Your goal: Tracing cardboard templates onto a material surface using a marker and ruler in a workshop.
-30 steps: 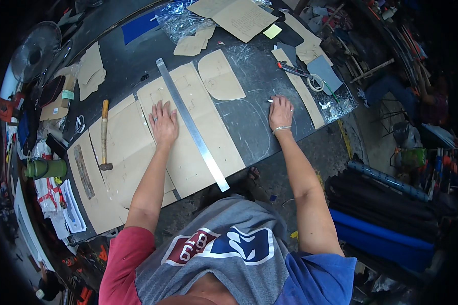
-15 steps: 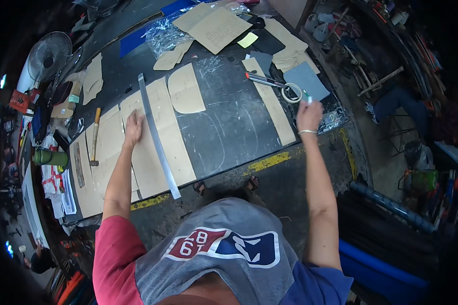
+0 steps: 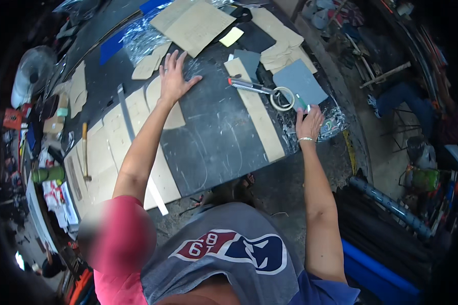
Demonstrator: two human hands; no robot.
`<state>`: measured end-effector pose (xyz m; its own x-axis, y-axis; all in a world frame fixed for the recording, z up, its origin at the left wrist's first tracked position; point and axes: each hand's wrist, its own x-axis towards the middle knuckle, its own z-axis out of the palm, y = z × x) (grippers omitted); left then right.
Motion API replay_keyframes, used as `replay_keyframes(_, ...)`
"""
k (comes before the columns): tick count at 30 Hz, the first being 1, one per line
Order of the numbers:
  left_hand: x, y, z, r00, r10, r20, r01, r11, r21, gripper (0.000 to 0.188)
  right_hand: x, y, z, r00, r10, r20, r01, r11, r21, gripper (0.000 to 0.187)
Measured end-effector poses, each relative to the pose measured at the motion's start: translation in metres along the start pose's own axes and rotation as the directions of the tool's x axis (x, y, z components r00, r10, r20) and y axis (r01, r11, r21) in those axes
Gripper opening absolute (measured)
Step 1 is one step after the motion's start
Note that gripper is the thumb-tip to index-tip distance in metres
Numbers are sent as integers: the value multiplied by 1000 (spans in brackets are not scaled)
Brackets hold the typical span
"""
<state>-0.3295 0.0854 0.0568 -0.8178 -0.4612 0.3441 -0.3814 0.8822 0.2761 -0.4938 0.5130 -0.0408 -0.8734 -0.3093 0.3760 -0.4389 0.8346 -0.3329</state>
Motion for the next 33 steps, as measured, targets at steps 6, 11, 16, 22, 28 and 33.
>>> replay_keyframes(6, 93, 19, 69, 997, 68, -41, -67, 997, 29, 80, -2, -7, -1, 999, 11, 48, -9, 999, -35, 45)
replay_keyframes(11, 140, 5, 112, 989, 126, -82, -113, 983, 145, 69, 2, -15, -4, 998, -1, 68, 6, 997, -79, 49)
replay_keyframes(16, 168, -9, 139, 987, 152, -45, -142, 973, 180, 61, 3, -16, -7, 998, -2, 67, 7, 997, -79, 44)
replay_keyframes(22, 203, -31, 163, 993, 113, -46, -100, 970, 222, 60, 5, -16, -9, 997, 7, 71, -2, 998, -68, 36)
replay_keyframes(28, 227, -41, 169, 994, 50, -97, -32, 983, 182, 54, 6, -21, -7, 995, 18, 98, -14, 999, -40, 33)
replay_keyframes(33, 207, 27, 167, 987, 118, -110, -111, 991, 71, 55, 5, -16, -9, 997, -1, 78, 4, 999, -37, 34)
